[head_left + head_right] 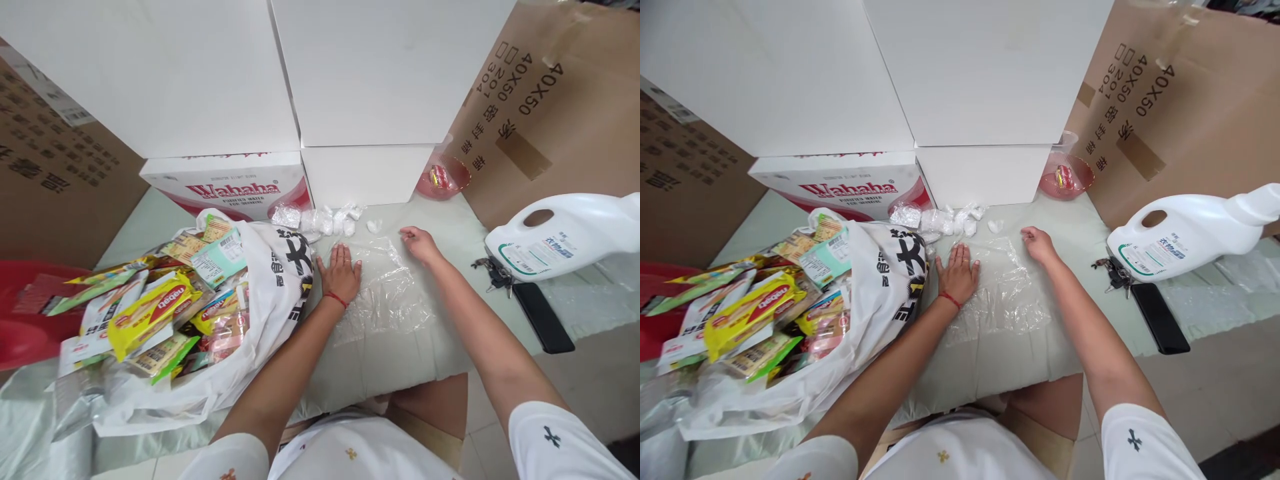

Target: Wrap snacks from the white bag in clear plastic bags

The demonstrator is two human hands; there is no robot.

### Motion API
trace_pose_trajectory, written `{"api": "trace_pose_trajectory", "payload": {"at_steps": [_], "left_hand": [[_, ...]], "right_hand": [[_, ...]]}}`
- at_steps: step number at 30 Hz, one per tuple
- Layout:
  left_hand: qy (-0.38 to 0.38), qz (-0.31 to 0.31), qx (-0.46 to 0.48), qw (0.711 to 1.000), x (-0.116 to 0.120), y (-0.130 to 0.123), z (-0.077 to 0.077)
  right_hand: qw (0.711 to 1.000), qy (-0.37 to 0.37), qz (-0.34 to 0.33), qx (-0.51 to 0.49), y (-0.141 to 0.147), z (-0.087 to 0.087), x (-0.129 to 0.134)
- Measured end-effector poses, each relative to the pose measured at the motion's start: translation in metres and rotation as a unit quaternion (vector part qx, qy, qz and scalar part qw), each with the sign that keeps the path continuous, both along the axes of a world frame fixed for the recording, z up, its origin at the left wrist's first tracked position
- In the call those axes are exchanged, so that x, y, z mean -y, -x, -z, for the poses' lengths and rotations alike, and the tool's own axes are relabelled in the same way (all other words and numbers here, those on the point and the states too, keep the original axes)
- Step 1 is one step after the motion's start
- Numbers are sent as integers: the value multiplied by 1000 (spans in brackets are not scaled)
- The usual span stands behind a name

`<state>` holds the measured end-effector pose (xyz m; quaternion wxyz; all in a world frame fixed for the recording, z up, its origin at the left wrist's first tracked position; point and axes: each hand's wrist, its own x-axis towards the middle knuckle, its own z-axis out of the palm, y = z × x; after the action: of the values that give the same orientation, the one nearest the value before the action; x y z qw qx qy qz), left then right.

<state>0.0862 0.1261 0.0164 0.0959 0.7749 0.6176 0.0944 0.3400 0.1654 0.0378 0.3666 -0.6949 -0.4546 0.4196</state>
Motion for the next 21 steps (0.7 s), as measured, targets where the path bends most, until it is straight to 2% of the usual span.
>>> {"api": "trace_pose_trajectory", "payload": {"at_steps": [3, 7, 10, 12, 14, 17, 19, 21], "left_hand": [[0, 2, 1, 1000, 0, 0, 0], [-7, 5, 12, 1000, 0, 1, 1], [-4, 7, 18, 1000, 0, 2, 1], [0, 8, 20, 1000, 0, 2, 1], [1, 11, 25, 1000, 0, 2, 1], [-1, 13, 34, 999, 0, 3, 0], [1, 15, 38, 999, 0, 3, -1], [3, 19, 40, 999, 1, 3, -1]], "right_hand": [[994, 32, -91, 44, 11, -4, -20], [974, 63, -214, -45, 12, -25, -26], [965, 69, -208, -146, 8, -39, -20], [961, 79, -202, -172, 10, -41, -17], [955, 107, -222, -165, 15, -38, -16], [936, 163, -289, -117, 17, -35, -21], [928, 181, -321, -59, 10, -38, -26], [930, 186, -318, -3, -2, -47, -29]]}}
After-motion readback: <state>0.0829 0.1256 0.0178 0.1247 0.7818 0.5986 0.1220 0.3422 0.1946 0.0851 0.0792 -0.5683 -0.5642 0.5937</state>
